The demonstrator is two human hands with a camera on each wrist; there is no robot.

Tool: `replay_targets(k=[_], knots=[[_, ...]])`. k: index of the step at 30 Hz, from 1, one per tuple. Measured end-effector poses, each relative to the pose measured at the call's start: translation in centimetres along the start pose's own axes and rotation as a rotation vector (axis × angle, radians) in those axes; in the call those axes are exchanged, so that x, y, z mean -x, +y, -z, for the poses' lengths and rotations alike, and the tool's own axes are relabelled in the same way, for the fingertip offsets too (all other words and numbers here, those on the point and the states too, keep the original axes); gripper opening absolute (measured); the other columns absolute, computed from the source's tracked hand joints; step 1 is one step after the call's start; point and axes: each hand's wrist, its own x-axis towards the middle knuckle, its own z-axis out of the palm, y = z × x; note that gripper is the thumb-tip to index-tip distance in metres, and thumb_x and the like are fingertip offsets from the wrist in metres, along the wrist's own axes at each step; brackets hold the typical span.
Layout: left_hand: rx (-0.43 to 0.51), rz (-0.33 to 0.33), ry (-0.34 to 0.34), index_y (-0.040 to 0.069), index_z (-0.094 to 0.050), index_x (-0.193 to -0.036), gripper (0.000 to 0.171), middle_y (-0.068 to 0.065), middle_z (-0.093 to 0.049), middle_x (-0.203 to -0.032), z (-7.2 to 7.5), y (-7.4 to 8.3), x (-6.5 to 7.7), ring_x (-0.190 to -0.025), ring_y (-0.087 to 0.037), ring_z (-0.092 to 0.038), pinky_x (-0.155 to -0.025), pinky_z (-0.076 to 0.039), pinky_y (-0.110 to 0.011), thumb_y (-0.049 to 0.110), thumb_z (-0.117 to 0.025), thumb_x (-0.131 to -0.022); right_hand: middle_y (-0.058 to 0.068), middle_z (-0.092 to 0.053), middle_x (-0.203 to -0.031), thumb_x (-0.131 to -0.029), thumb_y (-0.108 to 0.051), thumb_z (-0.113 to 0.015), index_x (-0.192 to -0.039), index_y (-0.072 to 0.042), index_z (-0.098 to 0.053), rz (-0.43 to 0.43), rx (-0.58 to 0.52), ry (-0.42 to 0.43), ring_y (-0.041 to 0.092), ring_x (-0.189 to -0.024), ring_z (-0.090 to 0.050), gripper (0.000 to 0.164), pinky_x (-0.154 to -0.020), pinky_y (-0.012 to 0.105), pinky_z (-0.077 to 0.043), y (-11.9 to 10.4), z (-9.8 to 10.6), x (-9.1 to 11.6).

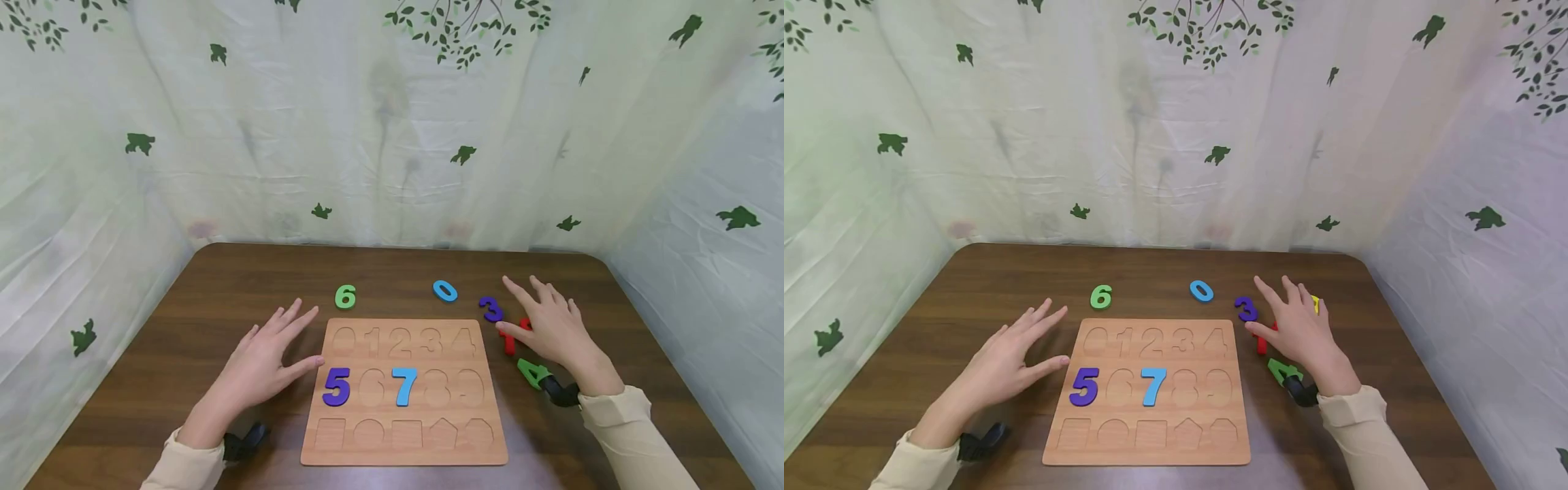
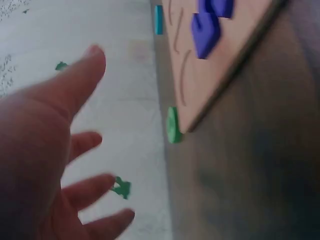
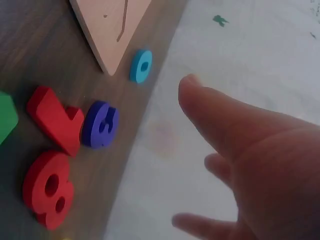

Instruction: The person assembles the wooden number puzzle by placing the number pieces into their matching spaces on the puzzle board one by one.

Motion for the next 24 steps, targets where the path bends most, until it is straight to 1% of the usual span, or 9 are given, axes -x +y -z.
replay_targets(k=[2, 4, 5, 8, 10, 13, 17, 21, 24], knots=[[0.052, -0.040, -0.026, 0.024, -0.046, -0.165, 0.086, -0.018, -0.037, -0.173, -0.5, -0.4, 0.3, -0.155, -0.053, -0.039, -0.116, -0.031, -0.085, 0.056, -0.080, -0.093, 0.034, -0.036, -0.167, -0.099, -0.050, -0.074, -0.170, -0.025, -0.033, 0.047, -0.003, 0.003, 0.065, -0.147, -0.039, 0.086, -0.112, 0.086, -0.033, 0.0, -0.1, -0.7], [0.128, -0.071, -0.066, 0.022, -0.048, -0.164, 0.090, -0.018, -0.038, -0.173, -1.0, -0.8, 0.7, -0.156, -0.053, -0.038, -0.116, -0.030, -0.085, 0.057, -0.084, -0.089, 0.033, -0.045, -0.161, -0.100, -0.047, -0.075, -0.169, -0.022, -0.037, 0.088, -0.011, 0.002, 0.062, -0.140, -0.049, 0.082, -0.106, 0.081, -0.044, -0.1, -0.3, -1.6], [0.169, -0.085, -0.086, 0.021, -0.049, -0.163, 0.093, -0.019, -0.038, -0.173, -1.3, -1.1, 0.8, -0.156, -0.053, -0.038, -0.116, -0.029, -0.086, 0.058, -0.085, -0.086, 0.033, -0.049, -0.158, -0.100, -0.045, -0.075, -0.168, -0.021, -0.038, 0.104, -0.015, -0.002, 0.061, -0.137, -0.053, 0.081, -0.103, 0.079, -0.048, -0.2, -0.3, -2.0], [0.273, -0.101, -0.155, 0.022, -0.048, -0.163, 0.101, -0.017, -0.037, -0.174, -2.1, -1.8, 1.3, -0.158, -0.053, -0.035, -0.118, -0.025, -0.085, 0.062, -0.089, -0.080, 0.032, -0.055, -0.153, -0.101, -0.041, -0.076, -0.167, -0.019, -0.040, 0.135, -0.043, -0.037, 0.057, -0.132, -0.059, 0.079, -0.099, 0.074, -0.054, -0.3, -0.6, -3.5], [0.313, -0.105, -0.190, 0.023, -0.047, -0.164, 0.106, -0.016, -0.037, -0.174, -2.5, -2.2, 1.5, -0.159, -0.053, -0.033, -0.119, -0.023, -0.085, 0.063, -0.091, -0.076, 0.031, -0.056, -0.152, -0.101, -0.038, -0.076, -0.167, -0.017, -0.041, 0.148, -0.067, -0.070, 0.054, -0.132, -0.060, 0.078, -0.100, 0.073, -0.055, -0.4, -0.8, -4.4], [0.344, -0.116, -0.216, 0.023, -0.047, -0.164, 0.112, -0.015, -0.038, -0.174, -3.1, -2.6, 1.9, -0.159, -0.053, -0.031, -0.119, -0.019, -0.086, 0.064, -0.094, -0.071, 0.028, -0.061, -0.149, -0.102, -0.033, -0.076, -0.166, -0.015, -0.042, 0.176, -0.130, -0.125, 0.050, -0.133, -0.061, 0.075, -0.105, 0.070, -0.054, -0.4, -1.2, -5.7], [0.370, -0.130, -0.226, 0.022, -0.048, -0.163, 0.116, -0.014, -0.039, -0.173, -3.7, -3.0, 2.3, -0.160, -0.056, -0.026, -0.119, -0.012, -0.087, 0.064, -0.096, -0.067, 0.027, -0.062, -0.148, -0.103, -0.027, -0.074, -0.166, -0.011, -0.041, 0.196, -0.214, -0.208, 0.045, -0.136, -0.061, 0.073, -0.112, 0.066, -0.052, -0.5, -2.0, -7.8], [0.398, -0.131, -0.252, 0.023, -0.048, -0.164, 0.117, -0.015, -0.038, -0.174, -4.0, -3.4, 2.5, -0.161, -0.059, -0.018, -0.119, -0.004, -0.088, 0.063, -0.097, -0.066, 0.025, -0.063, -0.149, -0.103, -0.022, -0.075, -0.164, -0.009, -0.043, 0.211, -0.250, -0.245, 0.043, -0.135, -0.063, 0.070, -0.112, 0.062, -0.054, -0.6, -2.6, -10.0], [0.408, -0.125, -0.271, 0.024, -0.047, -0.164, 0.117, -0.014, -0.037, -0.174, -4.1, -3.6, 2.6, -0.162, -0.058, -0.015, -0.119, -0.001, -0.087, 0.062, -0.097, -0.066, 0.024, -0.066, -0.143, -0.102, -0.021, -0.077, -0.162, -0.009, -0.046, 0.229, -0.258, -0.254, 0.042, -0.133, -0.064, 0.069, -0.110, 0.060, -0.056, -0.7, -3.0, -11.2]])
